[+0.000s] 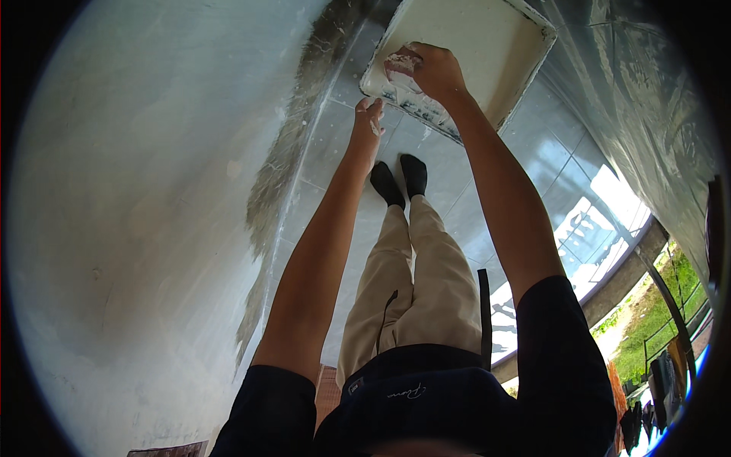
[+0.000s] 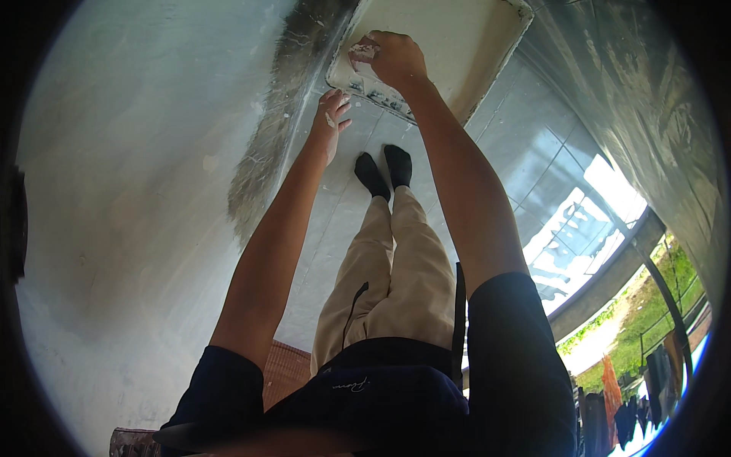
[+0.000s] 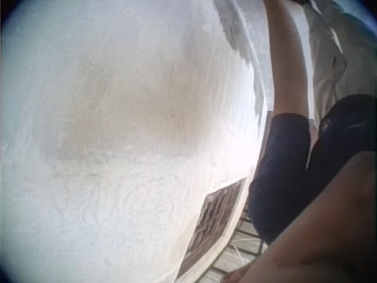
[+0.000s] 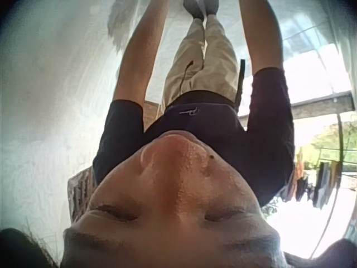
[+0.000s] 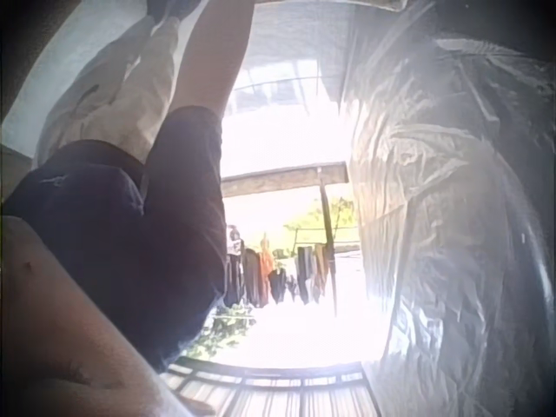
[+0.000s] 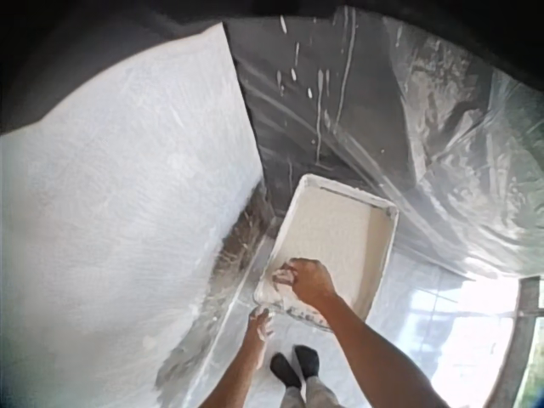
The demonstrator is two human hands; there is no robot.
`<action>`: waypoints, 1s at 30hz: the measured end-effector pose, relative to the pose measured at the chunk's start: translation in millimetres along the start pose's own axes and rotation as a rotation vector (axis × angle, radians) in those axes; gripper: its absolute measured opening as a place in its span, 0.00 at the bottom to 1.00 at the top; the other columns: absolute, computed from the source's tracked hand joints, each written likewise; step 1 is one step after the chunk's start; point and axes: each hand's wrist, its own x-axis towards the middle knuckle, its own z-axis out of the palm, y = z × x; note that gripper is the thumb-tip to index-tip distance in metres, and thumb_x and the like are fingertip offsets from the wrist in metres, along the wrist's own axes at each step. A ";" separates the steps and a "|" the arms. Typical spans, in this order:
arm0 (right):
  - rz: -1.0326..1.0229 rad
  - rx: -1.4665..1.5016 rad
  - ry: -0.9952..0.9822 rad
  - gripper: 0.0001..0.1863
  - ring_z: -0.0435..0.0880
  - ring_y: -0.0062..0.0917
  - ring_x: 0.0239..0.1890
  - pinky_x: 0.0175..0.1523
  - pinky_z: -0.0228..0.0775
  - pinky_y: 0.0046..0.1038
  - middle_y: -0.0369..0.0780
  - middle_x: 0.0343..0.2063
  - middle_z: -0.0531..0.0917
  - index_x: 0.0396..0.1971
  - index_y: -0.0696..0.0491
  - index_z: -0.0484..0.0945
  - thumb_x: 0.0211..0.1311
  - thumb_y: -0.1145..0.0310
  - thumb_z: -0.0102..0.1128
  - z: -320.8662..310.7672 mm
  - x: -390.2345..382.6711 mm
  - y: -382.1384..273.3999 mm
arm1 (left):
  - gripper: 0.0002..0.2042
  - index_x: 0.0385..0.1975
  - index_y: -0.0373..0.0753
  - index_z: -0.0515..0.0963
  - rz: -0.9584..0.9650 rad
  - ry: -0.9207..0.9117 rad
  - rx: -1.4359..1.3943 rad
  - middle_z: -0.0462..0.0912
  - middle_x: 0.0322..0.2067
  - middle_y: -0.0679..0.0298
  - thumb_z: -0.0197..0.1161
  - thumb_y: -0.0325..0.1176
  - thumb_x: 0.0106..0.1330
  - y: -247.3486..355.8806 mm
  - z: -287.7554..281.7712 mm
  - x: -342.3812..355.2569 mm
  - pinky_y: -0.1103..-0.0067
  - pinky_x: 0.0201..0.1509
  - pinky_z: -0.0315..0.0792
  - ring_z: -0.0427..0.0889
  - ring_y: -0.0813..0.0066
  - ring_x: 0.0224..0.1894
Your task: The person applies wall putty to a wall using a putty knife.
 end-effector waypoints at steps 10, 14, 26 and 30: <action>-0.090 -0.034 -0.034 0.15 0.84 0.41 0.40 0.47 0.77 0.38 0.42 0.36 0.85 0.41 0.45 0.84 0.54 0.56 0.66 3.6 6.6 2.9 | 0.31 0.68 0.42 0.56 0.028 -0.057 -0.147 0.64 0.64 0.57 0.47 0.55 0.71 -2.3 -3.4 -1.5 0.63 0.66 0.58 0.63 0.61 0.66; -0.083 -0.023 -0.093 0.18 0.84 0.39 0.40 0.48 0.77 0.36 0.42 0.37 0.86 0.42 0.46 0.83 0.54 0.54 0.67 9.8 10.0 6.7 | 0.32 0.68 0.41 0.55 0.019 -0.064 -0.164 0.63 0.65 0.57 0.46 0.56 0.71 -0.4 -2.6 -1.1 0.64 0.67 0.57 0.63 0.60 0.66; 0.030 0.047 -0.160 0.22 0.85 0.36 0.41 0.48 0.77 0.32 0.41 0.39 0.86 0.44 0.51 0.82 0.50 0.57 0.71 12.6 -4.1 12.6 | 0.32 0.68 0.42 0.56 0.043 -0.067 -0.191 0.65 0.63 0.58 0.47 0.55 0.70 -8.6 -1.1 4.4 0.64 0.66 0.57 0.63 0.61 0.66; 0.088 0.085 -0.193 0.19 0.85 0.36 0.40 0.48 0.78 0.32 0.42 0.41 0.86 0.45 0.49 0.83 0.52 0.61 0.68 2.2 -9.3 0.0 | 0.33 0.68 0.42 0.55 0.061 -0.106 -0.262 0.61 0.66 0.59 0.49 0.55 0.69 -7.9 -6.5 5.1 0.63 0.66 0.56 0.62 0.59 0.66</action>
